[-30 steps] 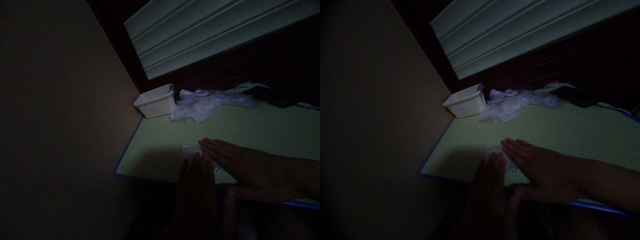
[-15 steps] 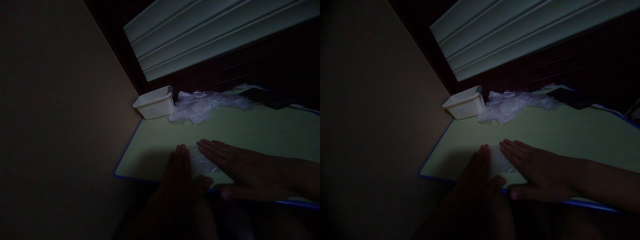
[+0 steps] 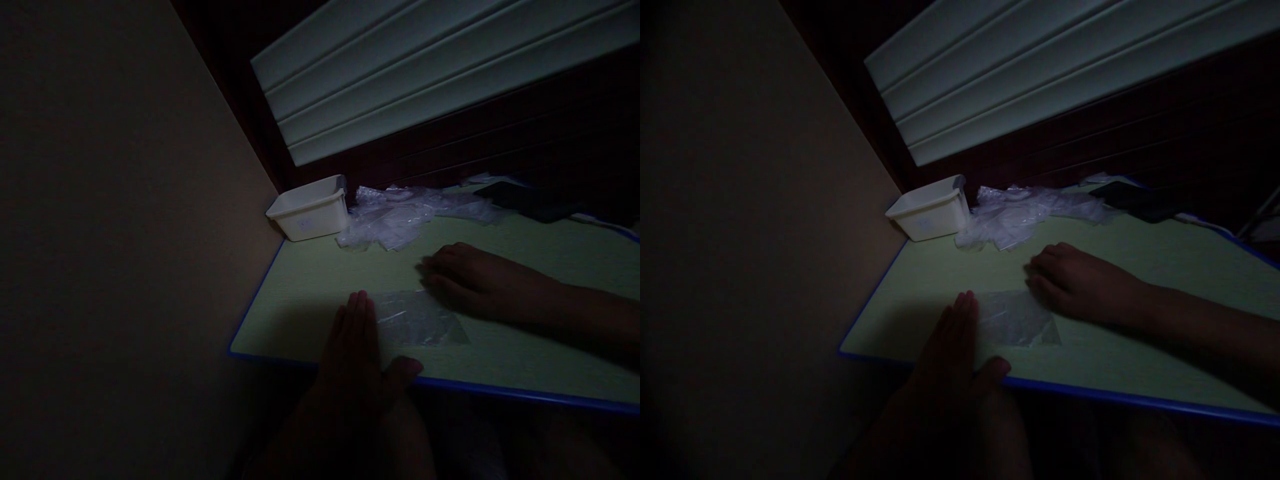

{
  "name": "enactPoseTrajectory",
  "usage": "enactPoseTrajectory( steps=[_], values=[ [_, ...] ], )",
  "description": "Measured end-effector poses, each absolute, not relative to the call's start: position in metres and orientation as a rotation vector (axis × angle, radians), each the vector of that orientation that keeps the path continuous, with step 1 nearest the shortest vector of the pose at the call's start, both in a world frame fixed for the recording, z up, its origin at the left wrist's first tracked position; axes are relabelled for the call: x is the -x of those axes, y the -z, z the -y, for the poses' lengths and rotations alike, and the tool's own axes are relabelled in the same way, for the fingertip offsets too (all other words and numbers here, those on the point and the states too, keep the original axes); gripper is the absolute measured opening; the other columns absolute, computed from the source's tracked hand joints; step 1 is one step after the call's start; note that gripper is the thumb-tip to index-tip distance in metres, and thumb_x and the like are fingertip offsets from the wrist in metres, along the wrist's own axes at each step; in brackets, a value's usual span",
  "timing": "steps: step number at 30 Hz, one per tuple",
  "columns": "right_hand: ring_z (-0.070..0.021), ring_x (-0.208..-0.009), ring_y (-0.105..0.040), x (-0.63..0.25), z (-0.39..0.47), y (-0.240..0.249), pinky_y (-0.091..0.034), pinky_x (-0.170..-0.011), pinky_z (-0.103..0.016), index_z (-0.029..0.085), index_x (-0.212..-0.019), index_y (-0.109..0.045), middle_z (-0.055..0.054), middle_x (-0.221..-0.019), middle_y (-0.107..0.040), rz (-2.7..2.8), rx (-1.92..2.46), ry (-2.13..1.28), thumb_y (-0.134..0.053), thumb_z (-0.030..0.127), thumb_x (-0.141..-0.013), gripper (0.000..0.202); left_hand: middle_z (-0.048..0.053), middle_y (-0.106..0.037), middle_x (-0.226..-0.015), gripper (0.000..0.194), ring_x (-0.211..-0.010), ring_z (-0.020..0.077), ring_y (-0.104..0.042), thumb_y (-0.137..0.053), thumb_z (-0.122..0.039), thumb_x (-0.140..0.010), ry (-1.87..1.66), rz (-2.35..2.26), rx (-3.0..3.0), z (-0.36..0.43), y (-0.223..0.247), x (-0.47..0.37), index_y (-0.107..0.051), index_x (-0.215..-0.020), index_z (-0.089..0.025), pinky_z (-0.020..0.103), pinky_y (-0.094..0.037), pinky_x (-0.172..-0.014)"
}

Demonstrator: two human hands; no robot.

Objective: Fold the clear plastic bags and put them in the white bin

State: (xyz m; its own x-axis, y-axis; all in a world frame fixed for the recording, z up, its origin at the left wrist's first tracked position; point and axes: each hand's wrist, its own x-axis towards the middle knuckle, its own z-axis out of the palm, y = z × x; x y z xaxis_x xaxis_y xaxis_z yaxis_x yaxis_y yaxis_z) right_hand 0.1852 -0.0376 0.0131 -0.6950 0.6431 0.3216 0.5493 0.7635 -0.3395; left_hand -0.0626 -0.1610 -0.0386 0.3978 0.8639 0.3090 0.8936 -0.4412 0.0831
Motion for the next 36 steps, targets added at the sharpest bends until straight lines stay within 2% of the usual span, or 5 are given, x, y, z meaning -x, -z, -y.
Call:
enactPoseTrajectory(
  steps=[2,5,13,25,36],
  values=[
    [-0.0229,-0.074,-0.06,-0.188,0.03,-0.013,-0.045,-0.066,-0.035,0.017,-0.084,-0.066,-0.009,-0.078,-0.065,2.577,1.019,-0.37,-0.046,0.041,-0.091,0.032,0.03,-0.023,-0.153,0.089,-0.145,0.0384,-0.015,-0.039,-0.064,-0.09,0.456,1.611,2.542,0.161,0.035,0.062,-0.012,-0.148,-0.003,0.061,-0.03,-0.112],
    [-0.0192,-0.065,-0.057,-0.189,0.023,-0.011,-0.038,-0.058,-0.03,0.017,-0.079,-0.063,-0.006,-0.074,-0.064,2.56,1.151,-0.534,-0.049,0.042,-0.088,0.029,0.03,-0.024,-0.153,0.088,-0.145,0.0385,-0.016,-0.039,-0.064,-0.09,0.418,1.628,2.543,0.162,0.032,0.061,-0.014,-0.148,-0.002,0.06,-0.031,-0.112],
    [-0.0174,-0.062,-0.053,-0.18,0.021,-0.01,-0.035,-0.057,-0.03,0.018,-0.069,-0.059,-0.005,-0.07,-0.06,2.574,1.112,-0.621,-0.053,0.036,-0.083,0.024,0.029,-0.024,-0.153,0.088,-0.145,0.0388,-0.016,-0.042,-0.062,-0.089,0.474,1.607,2.531,0.161,0.037,0.062,-0.012,-0.149,-0.004,0.062,-0.031,-0.111],
    [-0.0171,-0.062,-0.053,-0.185,0.024,-0.012,-0.036,-0.056,-0.029,0.018,-0.08,-0.06,-0.004,-0.073,-0.06,2.532,1.116,-0.718,-0.053,0.038,-0.084,0.021,0.027,-0.02,-0.155,0.091,-0.146,0.0382,-0.014,-0.043,-0.063,-0.088,0.491,1.643,2.529,0.162,0.038,0.06,-0.009,-0.15,-0.006,0.061,-0.028,-0.113],
    [-0.0159,-0.061,-0.051,-0.183,0.024,-0.013,-0.035,-0.056,-0.029,0.019,-0.073,-0.058,-0.003,-0.072,-0.057,2.573,1.091,-0.751,-0.054,0.036,-0.082,0.021,0.027,-0.022,-0.154,0.091,-0.145,0.0391,-0.016,-0.043,-0.065,-0.088,0.513,1.651,2.544,0.162,0.033,0.058,-0.012,-0.15,-0.006,0.062,-0.03,-0.112]
  ],
)
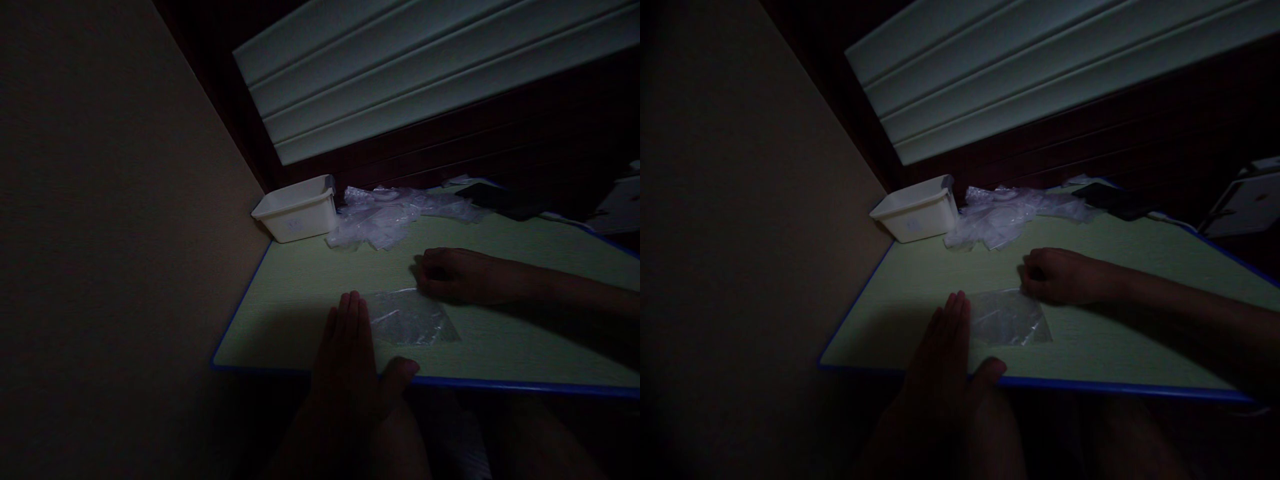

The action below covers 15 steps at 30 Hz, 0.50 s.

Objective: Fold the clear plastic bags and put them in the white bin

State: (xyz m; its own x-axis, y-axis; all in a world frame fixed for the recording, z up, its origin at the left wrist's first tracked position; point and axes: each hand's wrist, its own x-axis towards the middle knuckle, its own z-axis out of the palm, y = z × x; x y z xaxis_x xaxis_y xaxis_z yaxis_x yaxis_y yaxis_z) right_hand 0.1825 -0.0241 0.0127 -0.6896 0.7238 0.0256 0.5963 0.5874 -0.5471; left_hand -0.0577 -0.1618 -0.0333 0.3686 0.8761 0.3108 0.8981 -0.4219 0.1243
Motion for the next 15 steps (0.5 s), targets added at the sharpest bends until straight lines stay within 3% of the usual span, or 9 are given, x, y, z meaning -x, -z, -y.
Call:
enactPoseTrajectory(
  steps=[5,8,10,12,15],
  values=[
    [-0.0148,-0.061,-0.049,-0.187,0.021,-0.012,-0.036,-0.055,-0.027,0.018,-0.076,-0.058,-0.002,-0.07,-0.056,2.557,1.083,-0.82,-0.053,0.04,-0.084,0.023,0.027,-0.018,-0.156,0.09,-0.147,0.0374,-0.011,-0.043,-0.064,-0.088,0.547,1.659,2.59,0.166,0.031,0.06,-0.013,-0.149,-0.005,0.061,-0.028,-0.113],
    [-0.0149,-0.062,-0.049,-0.19,0.019,-0.015,-0.037,-0.055,-0.027,0.018,-0.08,-0.059,-0.002,-0.072,-0.057,2.531,1.083,-0.852,-0.053,0.042,-0.083,0.024,0.024,-0.017,-0.157,0.08,-0.147,0.0332,-0.014,-0.04,-0.058,-0.092,0.673,1.644,2.679,0.153,0.018,0.069,-0.017,-0.149,-0.008,0.057,-0.029,-0.114],
    [-0.0156,-0.063,-0.051,-0.193,0.018,-0.016,-0.038,-0.057,-0.028,0.018,-0.081,-0.059,-0.003,-0.074,-0.058,2.52,1.068,-0.841,-0.054,0.043,-0.083,0.025,0.022,-0.025,-0.155,0.074,-0.145,0.0307,-0.025,-0.04,-0.055,-0.093,0.693,1.868,2.676,0.129,0.002,0.074,-0.024,-0.148,-0.008,0.053,-0.032,-0.114],
    [-0.0159,-0.065,-0.051,-0.195,0.016,-0.017,-0.039,-0.059,-0.028,0.018,-0.082,-0.059,-0.003,-0.075,-0.059,2.51,1.057,-0.833,-0.054,0.042,-0.082,0.025,0.023,-0.044,-0.145,0.07,-0.135,0.0319,-0.042,-0.047,-0.054,-0.09,0.729,1.972,2.71,0.095,-0.014,0.076,-0.04,-0.14,-0.006,0.052,-0.036,-0.11],
    [-0.0154,-0.064,-0.051,-0.197,0.013,-0.017,-0.039,-0.059,-0.028,0.018,-0.085,-0.058,-0.003,-0.075,-0.059,2.47,1.033,-0.856,-0.056,0.041,-0.081,0.024,0.016,-0.068,-0.114,0.048,-0.104,0.023,-0.064,-0.048,-0.04,-0.093,0.837,2.014,3.096,0.045,-0.03,0.069,-0.056,-0.127,-0.007,0.039,-0.049,-0.093]
  ],
)
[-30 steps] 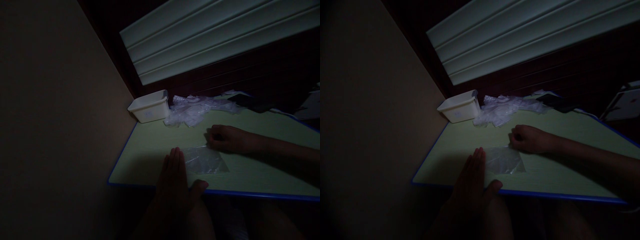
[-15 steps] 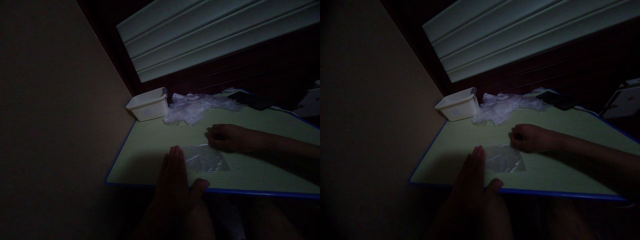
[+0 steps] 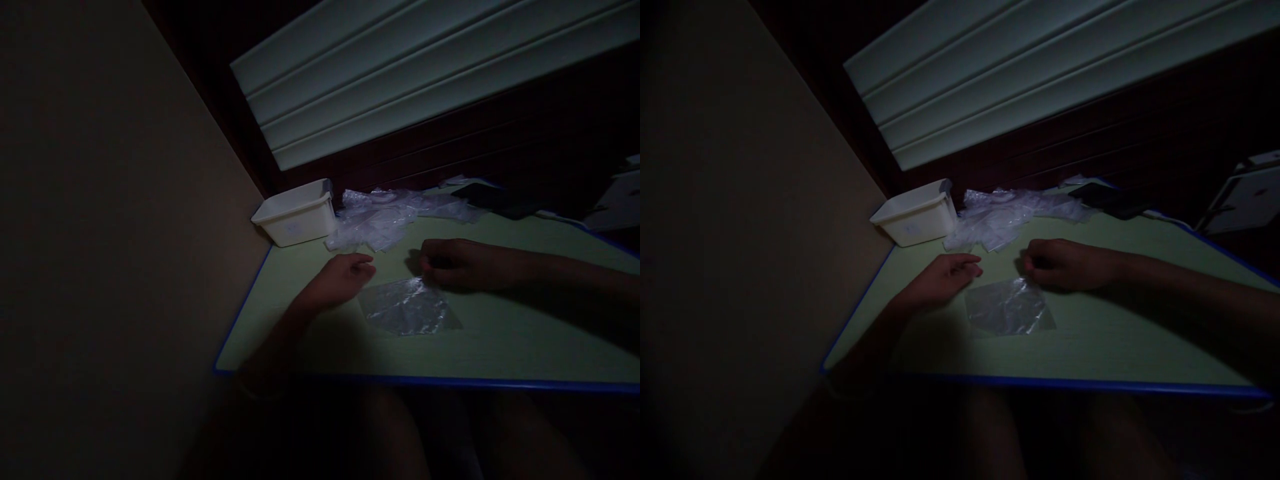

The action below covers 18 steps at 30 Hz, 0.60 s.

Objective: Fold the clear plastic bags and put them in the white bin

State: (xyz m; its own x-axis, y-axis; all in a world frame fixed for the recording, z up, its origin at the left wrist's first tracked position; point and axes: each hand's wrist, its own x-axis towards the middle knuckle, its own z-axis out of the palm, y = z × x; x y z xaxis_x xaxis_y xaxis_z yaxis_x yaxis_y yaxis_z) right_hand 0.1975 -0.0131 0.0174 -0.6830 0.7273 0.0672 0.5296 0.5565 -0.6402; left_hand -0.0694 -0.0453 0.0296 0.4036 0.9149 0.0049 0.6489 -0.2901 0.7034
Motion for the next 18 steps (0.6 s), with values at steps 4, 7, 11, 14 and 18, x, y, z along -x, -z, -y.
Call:
enactPoseTrajectory(
  steps=[4,7,11,14,18],
  values=[
    [-0.0145,-0.064,-0.051,-0.2,0.011,-0.019,-0.039,-0.058,-0.026,0.017,-0.085,-0.057,-0.002,-0.075,-0.059,2.428,0.977,-0.948,-0.055,0.041,-0.081,0.024,0.009,-0.071,-0.096,0.044,-0.081,0.0168,-0.062,-0.058,-0.044,-0.087,-0.37,-1.113,-2.054,0.014,-0.032,0.051,-0.068,-0.112,-0.01,0.029,-0.048,-0.074],
    [-0.014,-0.061,-0.05,-0.201,0.01,-0.023,-0.038,-0.057,-0.026,0.017,-0.083,-0.058,-0.002,-0.072,-0.059,2.423,1.016,-0.934,-0.054,0.042,-0.082,0.025,0.006,-0.071,-0.088,0.044,-0.073,0.0141,-0.059,-0.06,-0.048,-0.084,-0.289,-1.063,-2.023,0.011,-0.028,0.043,-0.072,-0.104,-0.012,0.027,-0.045,-0.067],
    [-0.014,-0.063,-0.051,-0.199,0.008,-0.022,-0.039,-0.056,-0.026,0.017,-0.082,-0.057,-0.003,-0.072,-0.06,2.342,1.027,-0.997,-0.056,0.047,-0.082,0.03,0.006,-0.07,-0.083,0.032,-0.07,0.0121,-0.057,-0.062,-0.039,-0.084,-0.372,-1.026,-1.983,0.012,-0.021,0.042,-0.073,-0.095,-0.011,0.025,-0.044,-0.066],
    [-0.0128,-0.06,-0.051,-0.195,0.008,-0.017,-0.037,-0.052,-0.025,0.017,-0.092,-0.055,-0.003,-0.074,-0.062,2.233,1.026,-1.169,-0.057,0.051,-0.083,0.036,0.006,-0.071,-0.083,0.026,-0.071,0.012,-0.058,-0.062,-0.033,-0.084,-0.433,-1.022,-1.974,0.011,-0.017,0.042,-0.073,-0.091,-0.01,0.025,-0.045,-0.068],
    [-0.0116,-0.057,-0.048,-0.191,0.008,-0.014,-0.036,-0.052,-0.025,0.016,-0.095,-0.058,-0.002,-0.072,-0.061,2.211,1.027,-1.26,-0.058,0.052,-0.083,0.038,0.007,-0.071,-0.082,0.027,-0.07,0.0122,-0.059,-0.063,-0.033,-0.083,-0.442,-1.02,-1.958,0.012,-0.016,0.041,-0.073,-0.091,-0.009,0.025,-0.045,-0.067]
  ],
)
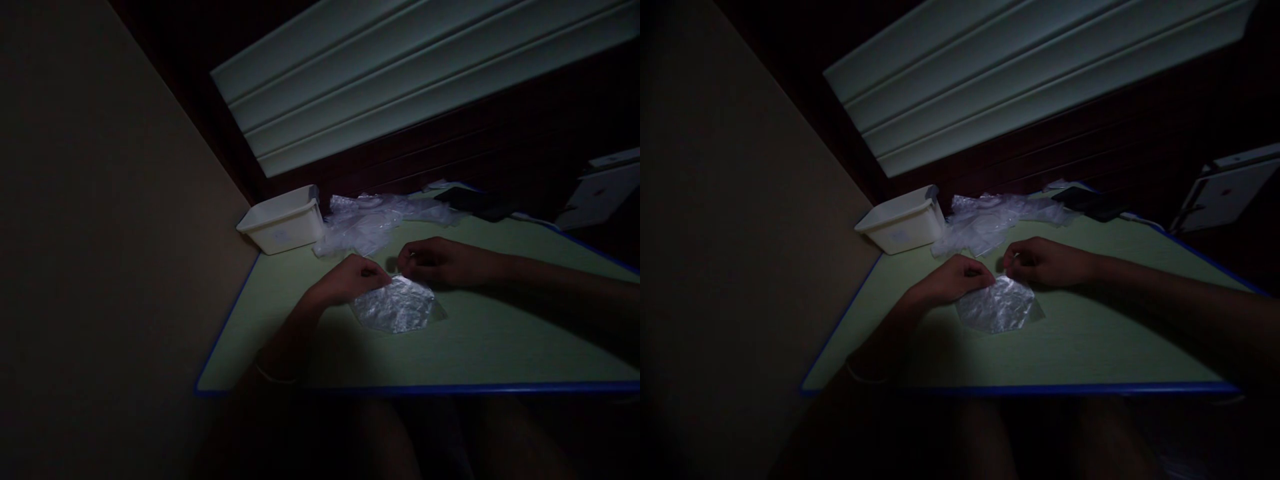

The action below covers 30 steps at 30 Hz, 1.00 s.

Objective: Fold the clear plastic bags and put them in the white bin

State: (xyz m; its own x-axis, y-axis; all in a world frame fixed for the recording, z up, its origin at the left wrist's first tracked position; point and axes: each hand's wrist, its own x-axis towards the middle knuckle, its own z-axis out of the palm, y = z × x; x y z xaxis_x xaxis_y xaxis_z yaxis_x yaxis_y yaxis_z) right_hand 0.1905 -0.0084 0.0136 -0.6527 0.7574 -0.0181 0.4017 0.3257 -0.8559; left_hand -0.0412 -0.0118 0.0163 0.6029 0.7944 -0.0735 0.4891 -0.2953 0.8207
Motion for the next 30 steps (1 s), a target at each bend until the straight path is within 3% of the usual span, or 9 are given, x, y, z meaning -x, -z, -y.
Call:
enactPoseTrajectory(
  steps=[4,10,18,26,30],
  values=[
    [-0.0131,-0.066,-0.052,-0.192,0.006,-0.015,-0.04,-0.06,-0.026,0.015,-0.09,-0.062,-0.003,-0.076,-0.063,2.237,0.977,-1.234,-0.062,0.048,-0.08,0.035,0.007,-0.072,-0.083,0.028,-0.071,0.0126,-0.06,-0.066,-0.034,-0.081,-0.407,-1.027,-1.883,0.012,-0.017,0.047,-0.073,-0.092,-0.01,0.025,-0.046,-0.068],
    [-0.0107,-0.059,-0.049,-0.197,0.004,-0.014,-0.035,-0.054,-0.024,0.013,-0.1,-0.06,-0.002,-0.073,-0.063,2.197,1.027,-1.299,-0.064,0.048,-0.078,0.041,0.008,-0.073,-0.087,0.031,-0.072,0.0125,-0.06,-0.069,-0.033,-0.078,-0.325,-1.09,-1.824,0.012,-0.024,0.069,-0.073,-0.097,-0.009,0.025,-0.045,-0.068],
    [-0.0116,-0.06,-0.051,-0.199,0.003,-0.012,-0.036,-0.054,-0.025,0.016,-0.103,-0.063,-0.002,-0.075,-0.064,2.143,1.086,-1.313,-0.068,0.05,-0.075,0.044,0.006,-0.07,-0.076,0.025,-0.066,0.0117,-0.058,-0.065,-0.033,-0.08,-0.197,-1.085,-1.82,0.008,-0.028,0.088,-0.071,-0.091,-0.012,0.024,-0.043,-0.064],
    [-0.0119,-0.061,-0.051,-0.199,0.003,-0.014,-0.036,-0.054,-0.024,0.017,-0.103,-0.063,-0.002,-0.076,-0.065,2.174,1.054,-1.329,-0.067,0.047,-0.077,0.04,0.006,-0.069,-0.085,0.03,-0.072,0.0129,-0.058,-0.058,-0.039,-0.086,-0.591,-1.176,-2.01,0.023,-0.034,0.069,-0.069,-0.091,-0.012,0.025,-0.043,-0.067],
    [-0.0127,-0.063,-0.054,-0.199,0.001,-0.012,-0.039,-0.056,-0.025,0.016,-0.106,-0.062,-0.002,-0.078,-0.066,2.19,1.028,-1.309,-0.066,0.047,-0.077,0.043,0.007,-0.07,-0.091,0.031,-0.078,0.0147,-0.06,-0.06,-0.04,-0.085,-0.438,-0.983,-2.097,0.036,-0.033,0.052,-0.071,-0.099,-0.014,0.025,-0.045,-0.071]
  ],
)
